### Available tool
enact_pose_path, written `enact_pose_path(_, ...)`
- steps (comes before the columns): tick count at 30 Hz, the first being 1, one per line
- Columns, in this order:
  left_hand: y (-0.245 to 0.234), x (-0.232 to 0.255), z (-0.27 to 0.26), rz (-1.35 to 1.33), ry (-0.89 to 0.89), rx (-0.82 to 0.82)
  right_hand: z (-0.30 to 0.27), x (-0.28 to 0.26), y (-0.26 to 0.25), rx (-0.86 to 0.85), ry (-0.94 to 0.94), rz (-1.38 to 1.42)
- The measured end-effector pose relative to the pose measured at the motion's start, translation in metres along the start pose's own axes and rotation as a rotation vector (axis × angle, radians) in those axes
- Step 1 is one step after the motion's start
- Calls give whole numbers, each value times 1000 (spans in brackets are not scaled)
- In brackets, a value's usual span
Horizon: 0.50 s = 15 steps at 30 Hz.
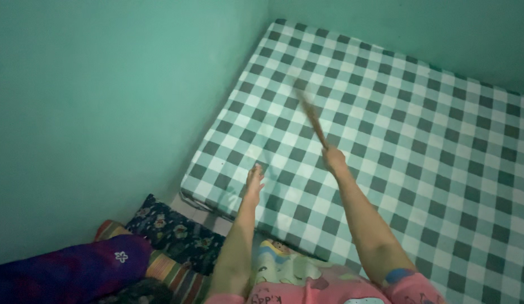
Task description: The person beats a mattress covered with a green and white checkered sheet using a bundle of sticks.
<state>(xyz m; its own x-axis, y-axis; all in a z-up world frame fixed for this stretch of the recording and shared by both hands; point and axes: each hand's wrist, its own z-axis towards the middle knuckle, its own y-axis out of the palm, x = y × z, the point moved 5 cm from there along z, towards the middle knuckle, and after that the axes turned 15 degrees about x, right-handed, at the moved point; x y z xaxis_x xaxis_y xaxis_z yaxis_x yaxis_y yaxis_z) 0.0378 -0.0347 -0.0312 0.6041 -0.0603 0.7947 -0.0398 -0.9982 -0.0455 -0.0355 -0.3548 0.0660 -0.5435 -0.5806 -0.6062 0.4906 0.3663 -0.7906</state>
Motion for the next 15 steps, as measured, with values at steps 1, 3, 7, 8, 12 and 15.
enact_pose_path(1, 2, -1, -1, 0, -4, 3, -3, 19, 3, -69, 7, -63)
enact_pose_path(3, 8, 2, -1, 8, -4, -7, -9, 36, -1, -115, 29, -107)
enact_pose_path(7, 25, 0, -3, 18, 2, -56, -26, 11, -53, 199, 69, 112)
enact_pose_path(8, 29, -2, -4, 29, 1, -64, -27, 4, -64, 239, 91, 160)
enact_pose_path(12, 51, -9, -14, 62, 14, -112, -23, 23, -71, 279, 133, 182)
enact_pose_path(15, 63, -14, -20, 69, 23, -151, -22, 64, -47, 135, 130, -2)
